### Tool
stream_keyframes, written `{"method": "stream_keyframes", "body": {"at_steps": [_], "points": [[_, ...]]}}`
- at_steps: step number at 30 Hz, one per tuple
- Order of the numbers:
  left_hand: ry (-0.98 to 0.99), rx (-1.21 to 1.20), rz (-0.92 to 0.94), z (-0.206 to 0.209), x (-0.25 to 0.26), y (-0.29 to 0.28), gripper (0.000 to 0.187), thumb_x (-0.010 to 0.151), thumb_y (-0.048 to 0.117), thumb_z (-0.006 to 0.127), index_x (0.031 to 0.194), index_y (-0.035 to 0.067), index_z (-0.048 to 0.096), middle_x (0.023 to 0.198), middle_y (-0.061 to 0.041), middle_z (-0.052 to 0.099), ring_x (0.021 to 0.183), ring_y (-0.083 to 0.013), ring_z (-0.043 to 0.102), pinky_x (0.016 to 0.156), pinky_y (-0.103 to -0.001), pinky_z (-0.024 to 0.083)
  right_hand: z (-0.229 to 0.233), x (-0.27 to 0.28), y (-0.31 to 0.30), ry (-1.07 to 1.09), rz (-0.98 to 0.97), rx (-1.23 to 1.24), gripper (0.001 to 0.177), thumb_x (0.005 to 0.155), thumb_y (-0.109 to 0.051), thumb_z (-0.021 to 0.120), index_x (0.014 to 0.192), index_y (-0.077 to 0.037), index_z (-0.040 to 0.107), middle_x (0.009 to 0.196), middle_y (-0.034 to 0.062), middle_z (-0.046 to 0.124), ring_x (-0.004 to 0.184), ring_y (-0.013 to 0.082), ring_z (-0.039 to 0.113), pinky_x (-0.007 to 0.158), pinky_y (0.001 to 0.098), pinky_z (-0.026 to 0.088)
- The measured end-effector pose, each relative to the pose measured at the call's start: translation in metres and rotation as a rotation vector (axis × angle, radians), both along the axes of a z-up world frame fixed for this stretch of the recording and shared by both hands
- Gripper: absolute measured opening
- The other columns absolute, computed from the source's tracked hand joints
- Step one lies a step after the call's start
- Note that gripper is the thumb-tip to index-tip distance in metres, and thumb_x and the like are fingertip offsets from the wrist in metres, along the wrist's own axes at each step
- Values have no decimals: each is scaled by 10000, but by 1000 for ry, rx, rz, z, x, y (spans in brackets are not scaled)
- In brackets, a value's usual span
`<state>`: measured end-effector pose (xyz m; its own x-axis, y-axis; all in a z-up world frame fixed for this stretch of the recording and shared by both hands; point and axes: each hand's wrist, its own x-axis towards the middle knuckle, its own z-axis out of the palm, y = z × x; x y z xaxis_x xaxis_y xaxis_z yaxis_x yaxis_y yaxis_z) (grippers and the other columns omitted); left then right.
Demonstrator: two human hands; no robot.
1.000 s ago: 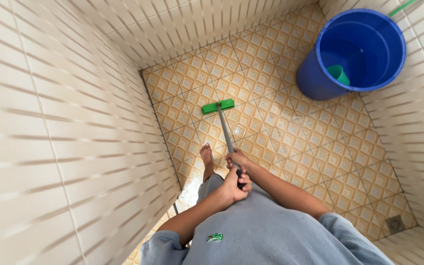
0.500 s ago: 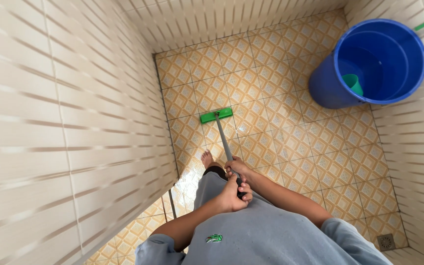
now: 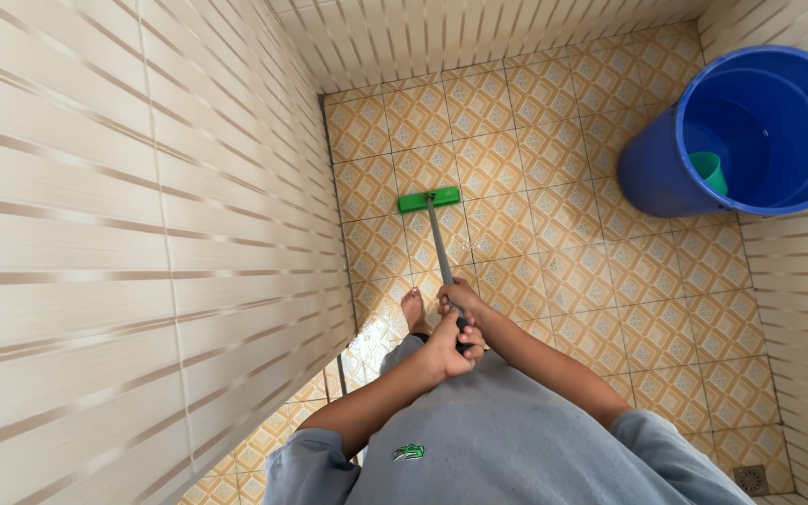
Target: Mopping the tiled floor in a bathroom area.
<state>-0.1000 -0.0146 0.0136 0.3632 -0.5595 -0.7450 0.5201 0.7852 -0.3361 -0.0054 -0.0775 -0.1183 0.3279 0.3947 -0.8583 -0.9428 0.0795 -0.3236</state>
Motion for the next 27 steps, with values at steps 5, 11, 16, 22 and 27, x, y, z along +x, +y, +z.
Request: {"method": "stream_keyframes", "body": {"at_steps": [5, 11, 16, 22, 27], "points": [[52, 7, -15, 5, 9, 21, 511, 1046, 637, 404, 816, 190, 498, 620, 83, 420, 425, -35, 354, 414, -249, 203, 8, 6, 22, -12, -4, -89, 717, 836, 93, 588, 1428, -44, 207, 618, 97, 508, 441, 170, 451, 391, 344, 393], [46, 38, -68, 2, -2, 31, 540, 1028, 681, 385, 842, 188, 503, 600, 84, 401, 411, -33, 342, 408, -251, 194, 20, -4, 32, -1, -4, -99, 758, 831, 90, 569, 1473, -61, 196, 610, 90, 486, 434, 171, 445, 388, 340, 400], [36, 54, -114, -22, -6, 30, 545, 1018, 697, 351, 837, 201, 485, 584, 81, 383, 411, -45, 328, 413, -256, 186, 29, -5, 36, 11, 11, -147, 825, 841, 74, 562, 1524, -137, 148, 636, 85, 504, 443, 170, 464, 392, 342, 409], [25, 124, -130, -61, 15, 30, 526, 1014, 712, 342, 851, 230, 473, 579, 81, 387, 403, -45, 321, 414, -256, 178, -3, 20, 43, -65, 50, -188, 835, 836, 59, 588, 1535, -134, 173, 647, 74, 506, 445, 167, 473, 365, 349, 406], [-42, 197, -107, -89, 51, 31, 505, 1026, 703, 371, 881, 228, 465, 572, 87, 387, 400, -43, 331, 406, -250, 170, -32, 58, 49, -133, 77, -233, 770, 869, 15, 611, 1519, -140, 228, 647, 76, 524, 450, 167, 478, 364, 356, 408]]}}
